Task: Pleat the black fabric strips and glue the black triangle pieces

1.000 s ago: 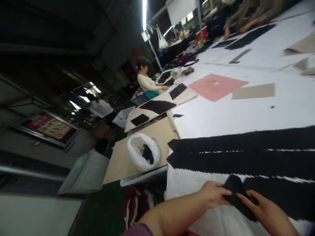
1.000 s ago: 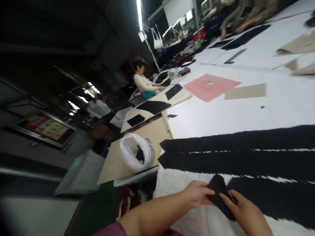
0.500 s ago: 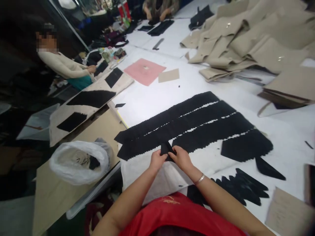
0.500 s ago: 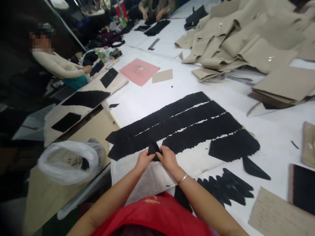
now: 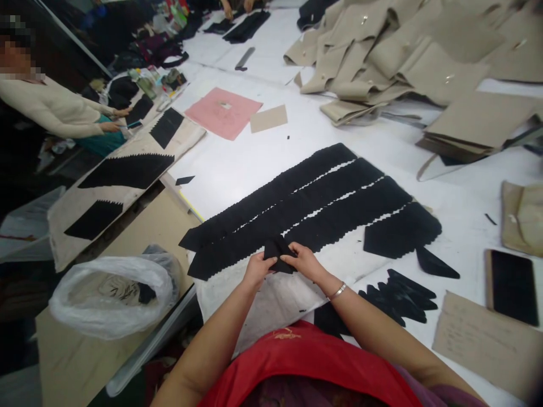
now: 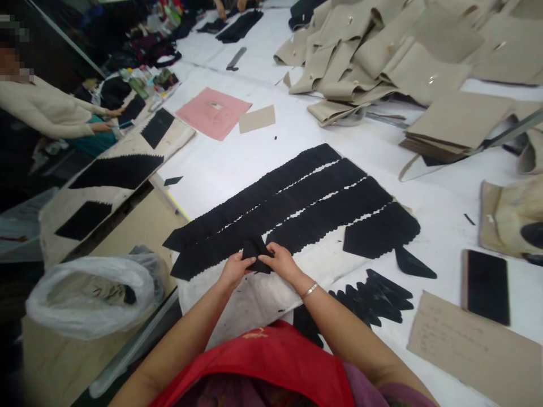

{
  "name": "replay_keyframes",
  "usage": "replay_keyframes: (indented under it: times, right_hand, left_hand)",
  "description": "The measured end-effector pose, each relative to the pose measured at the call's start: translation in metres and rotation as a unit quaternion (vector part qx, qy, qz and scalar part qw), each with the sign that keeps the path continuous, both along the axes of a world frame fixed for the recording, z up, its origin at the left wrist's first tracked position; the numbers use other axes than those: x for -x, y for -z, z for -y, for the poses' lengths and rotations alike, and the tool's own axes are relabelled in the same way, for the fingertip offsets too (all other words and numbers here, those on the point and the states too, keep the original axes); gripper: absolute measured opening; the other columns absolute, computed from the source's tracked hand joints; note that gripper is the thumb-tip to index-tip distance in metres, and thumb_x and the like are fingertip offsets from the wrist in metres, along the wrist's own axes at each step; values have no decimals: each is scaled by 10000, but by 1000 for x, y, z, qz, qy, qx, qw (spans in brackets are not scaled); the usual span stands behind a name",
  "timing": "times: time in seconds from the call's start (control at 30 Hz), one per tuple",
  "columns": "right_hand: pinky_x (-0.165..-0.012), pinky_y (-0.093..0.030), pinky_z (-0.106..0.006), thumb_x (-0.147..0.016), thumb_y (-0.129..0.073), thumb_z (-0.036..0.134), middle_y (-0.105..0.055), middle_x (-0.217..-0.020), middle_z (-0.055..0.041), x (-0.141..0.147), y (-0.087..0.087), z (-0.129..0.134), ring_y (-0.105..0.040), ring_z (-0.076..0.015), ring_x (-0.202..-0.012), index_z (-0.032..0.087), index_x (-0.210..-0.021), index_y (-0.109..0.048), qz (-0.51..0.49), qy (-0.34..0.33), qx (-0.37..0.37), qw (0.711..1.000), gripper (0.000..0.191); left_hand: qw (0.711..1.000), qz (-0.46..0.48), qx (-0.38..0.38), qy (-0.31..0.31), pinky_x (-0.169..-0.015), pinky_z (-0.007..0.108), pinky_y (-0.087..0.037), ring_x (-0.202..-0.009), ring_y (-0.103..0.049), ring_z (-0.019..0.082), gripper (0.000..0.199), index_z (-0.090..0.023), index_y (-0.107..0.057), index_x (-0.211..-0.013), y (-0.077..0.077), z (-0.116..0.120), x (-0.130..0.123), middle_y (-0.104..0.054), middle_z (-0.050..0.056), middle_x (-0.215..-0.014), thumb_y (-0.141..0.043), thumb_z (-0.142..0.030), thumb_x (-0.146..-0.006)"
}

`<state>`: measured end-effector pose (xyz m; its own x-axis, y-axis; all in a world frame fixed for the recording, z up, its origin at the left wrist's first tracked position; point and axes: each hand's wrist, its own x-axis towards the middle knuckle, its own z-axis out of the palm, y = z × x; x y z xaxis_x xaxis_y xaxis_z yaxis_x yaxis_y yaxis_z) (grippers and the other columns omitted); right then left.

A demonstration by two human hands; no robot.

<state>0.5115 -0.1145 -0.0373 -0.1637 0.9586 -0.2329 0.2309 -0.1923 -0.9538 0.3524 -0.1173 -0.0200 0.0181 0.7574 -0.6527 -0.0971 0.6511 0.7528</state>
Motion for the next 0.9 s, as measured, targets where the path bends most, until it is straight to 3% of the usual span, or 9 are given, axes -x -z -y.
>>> replay_keyframes:
  times: [0.1, 0.17, 0.37, 0.6, 0.73, 0.9]
  right_hand:
    - [-509, -289, -222, -708, -577, 445, -389, -568, 70, -4, 2, -1, -353, -80, -527, 189, -662, -436, -90, -14, 81, 993, 296]
    - [-506, -283, -222, -684, -599, 446, -389, -559, 74, -5, 5, -2, -341, -75, -516, 187, -656, -431, -101, -2, 92, 991, 309]
    - [-500, -264, -219, -666, -619, 395, -362, -549, 81, -5, 13, -1, -320, -73, -515, 192, -627, -398, -19, 17, 34, 999, 302]
    - [-513, -299, -208, -762, -520, 337, -410, -561, 68, -14, 25, 17, -383, -83, -527, 182, -662, -456, 16, -57, 57, 997, 195]
    - [-547, -331, -210, -780, -535, 295, -518, -622, 37, -16, 17, 18, -460, -97, -567, 176, -730, -522, 123, -45, 24, 991, 129]
    - [-694, -367, -221, -860, -465, 257, -640, -838, -36, -20, 5, -5, -564, -134, -781, 179, -850, -603, 284, -84, -64, 953, 158]
  left_hand:
    - [1000, -5, -1, 14, -552, 275, -497, -562, -586, 141, 318, -102, -636, -761, 2, -1, 3, -635, 23, -626, -755, -283, -529]
    - [1000, 0, 4, 24, -536, 266, -488, -561, -586, 142, 313, -101, -636, -765, 5, -2, 5, -637, 27, -631, -749, -279, -532]
    - [1000, -8, 22, 13, -556, 282, -496, -551, -589, 145, 285, -110, -637, -758, 17, 0, 5, -637, 14, -618, -723, -239, -519]
    - [996, -85, 5, 35, -580, 274, -491, -569, -599, 150, 220, -128, -676, -767, 29, 9, 6, -649, 2, -622, -661, -196, -559]
    - [990, -124, -25, 54, -600, 261, -483, -595, -601, 150, 219, -122, -688, -782, 34, 9, 5, -655, 6, -634, -647, -208, -585]
    - [963, -231, -102, 97, -573, 229, -447, -617, -581, 148, 209, -117, -688, -770, 41, -11, 3, -643, 5, -642, -622, -244, -618]
